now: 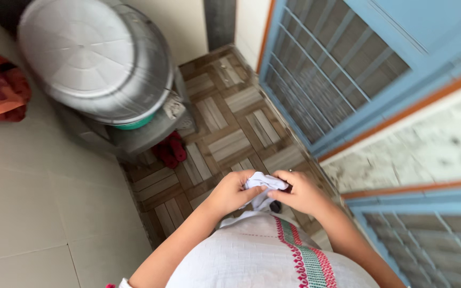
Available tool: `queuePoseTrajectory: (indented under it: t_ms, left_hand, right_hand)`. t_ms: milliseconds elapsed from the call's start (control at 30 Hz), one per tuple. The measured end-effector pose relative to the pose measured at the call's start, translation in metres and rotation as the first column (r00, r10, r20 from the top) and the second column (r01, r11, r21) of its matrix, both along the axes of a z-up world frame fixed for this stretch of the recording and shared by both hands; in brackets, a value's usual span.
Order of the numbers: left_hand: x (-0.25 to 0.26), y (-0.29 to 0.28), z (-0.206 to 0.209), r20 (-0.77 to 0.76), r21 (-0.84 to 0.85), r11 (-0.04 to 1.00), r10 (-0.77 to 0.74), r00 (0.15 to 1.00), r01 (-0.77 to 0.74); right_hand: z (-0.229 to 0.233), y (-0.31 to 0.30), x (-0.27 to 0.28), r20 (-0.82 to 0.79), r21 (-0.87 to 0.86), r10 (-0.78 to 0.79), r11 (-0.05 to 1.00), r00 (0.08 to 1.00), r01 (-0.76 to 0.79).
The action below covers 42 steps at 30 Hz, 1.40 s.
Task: The person removes wet clothes from a top-loading washing machine, shakes them out, and hangs them on an outdoor clothesline using clothespins. Items handled include a white cloth, a white shirt, a beige garment, and a dark blue shirt.
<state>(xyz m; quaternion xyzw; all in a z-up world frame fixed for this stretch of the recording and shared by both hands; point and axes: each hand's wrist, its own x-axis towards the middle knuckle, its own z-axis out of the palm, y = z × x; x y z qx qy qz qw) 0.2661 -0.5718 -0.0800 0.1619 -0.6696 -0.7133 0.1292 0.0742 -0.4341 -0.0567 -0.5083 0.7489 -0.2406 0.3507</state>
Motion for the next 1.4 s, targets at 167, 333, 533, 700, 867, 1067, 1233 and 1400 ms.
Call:
queuePoseTrajectory:
  t_ms: [167, 333, 533, 700, 867, 1067, 1233, 1400]
  left_hand:
    - [-0.017, -0.069, -0.006, 0.140, -0.087, 0.979, 0.194, 0.971, -0.184]
    - [-0.043, -0.143, 0.005, 0.253, -0.122, 0.930, 0.368, 0.895, -0.348]
    - [-0.069, -0.215, 0.017, 0.374, -0.185, 0.818, 0.571, 0.731, -0.545]
    - [-0.067, -0.263, 0.010, 0.436, -0.130, 0.786, 0.593, 0.677, -0.605]
    - [-0.047, -0.313, -0.012, 0.383, -0.094, 0.763, 0.621, 0.684, -0.639]
    - [-0.033, -0.365, -0.037, 0.306, 0.172, 0.789, 0.526, 0.793, -0.590]
    - [-0.044, -0.401, -0.042, 0.377, 0.197, 0.763, 0.521, 0.766, -0.616]
    - [-0.067, -0.429, -0.035, 0.499, 0.255, 0.608, 0.583, 0.641, -0.752]
  right_hand:
    - [-0.017, -0.081, -0.057, 0.192, 0.031, 0.144, 0.988, 0.971, -0.153]
    - [-0.040, -0.187, -0.124, 0.298, 0.067, 0.196, 0.972, 0.934, -0.225]
    - [-0.080, -0.329, -0.174, 0.381, 0.074, 0.239, 0.955, 0.893, -0.287]
    - [-0.115, -0.454, -0.177, 0.399, 0.081, 0.211, 0.961, 0.892, -0.264]
    - [-0.156, -0.558, -0.151, 0.423, 0.125, 0.123, 0.973, 0.898, -0.192]
    - [-0.207, -0.657, -0.132, 0.394, 0.172, 0.042, 0.978, 0.918, -0.119]
    - [-0.262, -0.748, -0.140, 0.430, 0.292, -0.126, 0.956, 0.894, -0.005]
    - [-0.321, -0.821, -0.156, 0.423, 0.295, -0.131, 0.956, 0.897, 0.001]
